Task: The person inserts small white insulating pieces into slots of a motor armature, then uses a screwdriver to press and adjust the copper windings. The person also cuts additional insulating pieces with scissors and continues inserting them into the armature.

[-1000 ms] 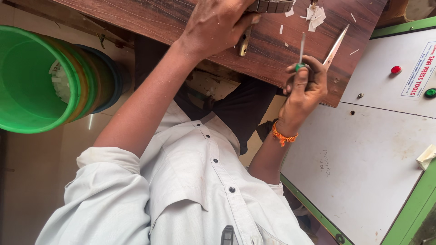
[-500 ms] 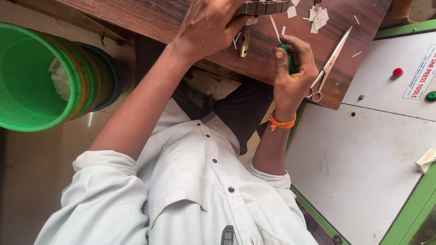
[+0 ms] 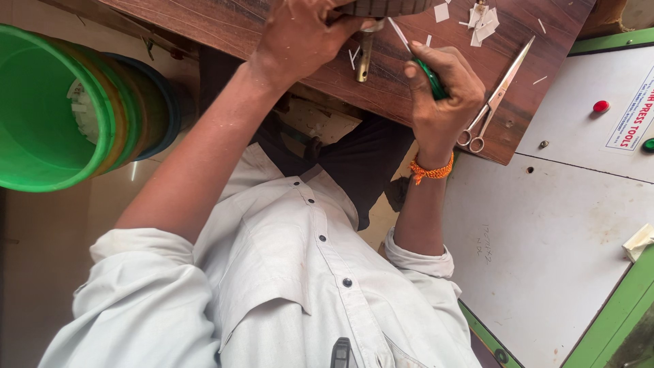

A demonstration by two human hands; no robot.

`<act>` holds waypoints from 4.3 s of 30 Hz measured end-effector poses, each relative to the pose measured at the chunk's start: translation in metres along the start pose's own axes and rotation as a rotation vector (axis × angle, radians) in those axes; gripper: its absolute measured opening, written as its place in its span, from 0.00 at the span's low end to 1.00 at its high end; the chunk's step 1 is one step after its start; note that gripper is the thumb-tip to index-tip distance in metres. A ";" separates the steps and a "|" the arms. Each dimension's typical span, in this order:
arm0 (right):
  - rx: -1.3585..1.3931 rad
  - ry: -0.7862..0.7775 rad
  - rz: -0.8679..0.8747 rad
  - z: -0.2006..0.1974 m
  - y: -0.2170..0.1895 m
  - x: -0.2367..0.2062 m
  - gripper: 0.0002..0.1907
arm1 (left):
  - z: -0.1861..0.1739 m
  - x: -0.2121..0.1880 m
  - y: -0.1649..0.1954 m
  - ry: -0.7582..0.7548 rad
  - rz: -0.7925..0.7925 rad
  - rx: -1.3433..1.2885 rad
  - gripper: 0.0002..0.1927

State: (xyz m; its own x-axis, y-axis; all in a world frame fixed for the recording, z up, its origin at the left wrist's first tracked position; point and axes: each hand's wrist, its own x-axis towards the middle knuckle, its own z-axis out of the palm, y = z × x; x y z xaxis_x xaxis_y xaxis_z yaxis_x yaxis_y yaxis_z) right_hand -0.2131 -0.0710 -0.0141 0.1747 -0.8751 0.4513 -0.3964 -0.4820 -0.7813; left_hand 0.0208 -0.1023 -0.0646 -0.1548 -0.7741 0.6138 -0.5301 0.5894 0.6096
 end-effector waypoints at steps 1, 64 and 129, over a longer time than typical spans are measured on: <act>0.012 -0.009 -0.007 0.002 0.001 0.000 0.08 | -0.002 -0.002 -0.001 -0.016 -0.014 0.014 0.08; -0.217 0.249 0.076 0.015 -0.016 -0.046 0.13 | -0.021 0.033 0.008 -0.263 0.071 -0.554 0.19; 0.154 0.379 0.125 -0.043 0.021 -0.068 0.19 | -0.010 0.032 0.035 -0.209 0.162 0.012 0.21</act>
State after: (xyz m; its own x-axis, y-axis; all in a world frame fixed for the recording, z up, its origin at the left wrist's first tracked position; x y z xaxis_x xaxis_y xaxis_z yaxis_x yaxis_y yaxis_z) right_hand -0.2719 -0.0195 -0.0427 -0.2211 -0.8636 0.4530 -0.2488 -0.3992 -0.8825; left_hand 0.0056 -0.1043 -0.0184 -0.4068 -0.7013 0.5854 -0.4941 0.7079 0.5048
